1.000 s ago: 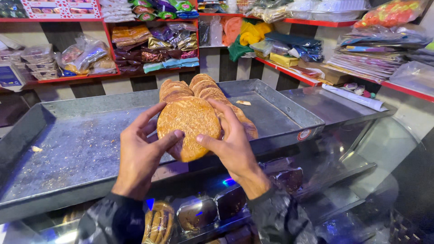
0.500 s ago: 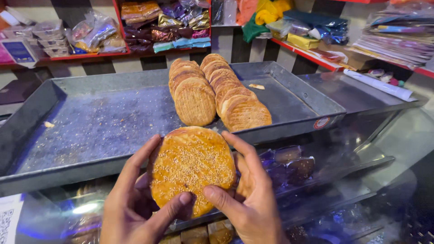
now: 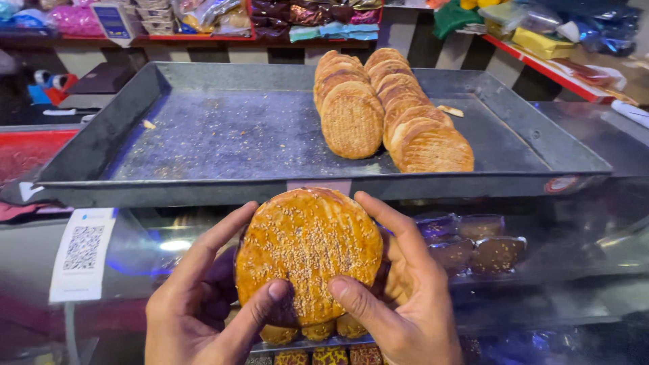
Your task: The person organizes sesame-topped pastries by hand, picking them up from a pile on a metal tray and aligning them into rows.
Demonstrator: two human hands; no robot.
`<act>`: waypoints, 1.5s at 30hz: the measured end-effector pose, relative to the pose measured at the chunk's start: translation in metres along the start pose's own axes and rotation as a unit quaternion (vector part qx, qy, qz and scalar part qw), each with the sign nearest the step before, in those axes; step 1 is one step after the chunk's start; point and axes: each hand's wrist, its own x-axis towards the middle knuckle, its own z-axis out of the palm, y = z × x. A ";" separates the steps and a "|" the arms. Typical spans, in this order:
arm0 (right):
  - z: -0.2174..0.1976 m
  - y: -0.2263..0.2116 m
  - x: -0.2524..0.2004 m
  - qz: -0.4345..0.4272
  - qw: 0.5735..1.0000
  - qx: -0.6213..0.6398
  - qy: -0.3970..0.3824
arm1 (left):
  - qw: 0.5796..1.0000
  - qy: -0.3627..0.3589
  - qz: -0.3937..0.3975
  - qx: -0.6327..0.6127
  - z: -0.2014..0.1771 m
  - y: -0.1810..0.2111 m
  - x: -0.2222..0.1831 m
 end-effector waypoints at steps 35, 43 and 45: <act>0.453 0.089 -0.104 -0.220 0.892 -0.100 -0.383 | 0.869 0.471 -0.027 0.150 -0.413 0.024 -0.173; 0.558 0.086 -0.155 -0.273 0.844 -0.051 -0.459 | 0.814 0.564 -0.001 0.139 -0.491 0.046 -0.226; 0.580 0.083 -0.165 -0.341 0.818 -0.065 -0.459 | 0.791 0.587 -0.004 0.171 -0.505 0.051 -0.234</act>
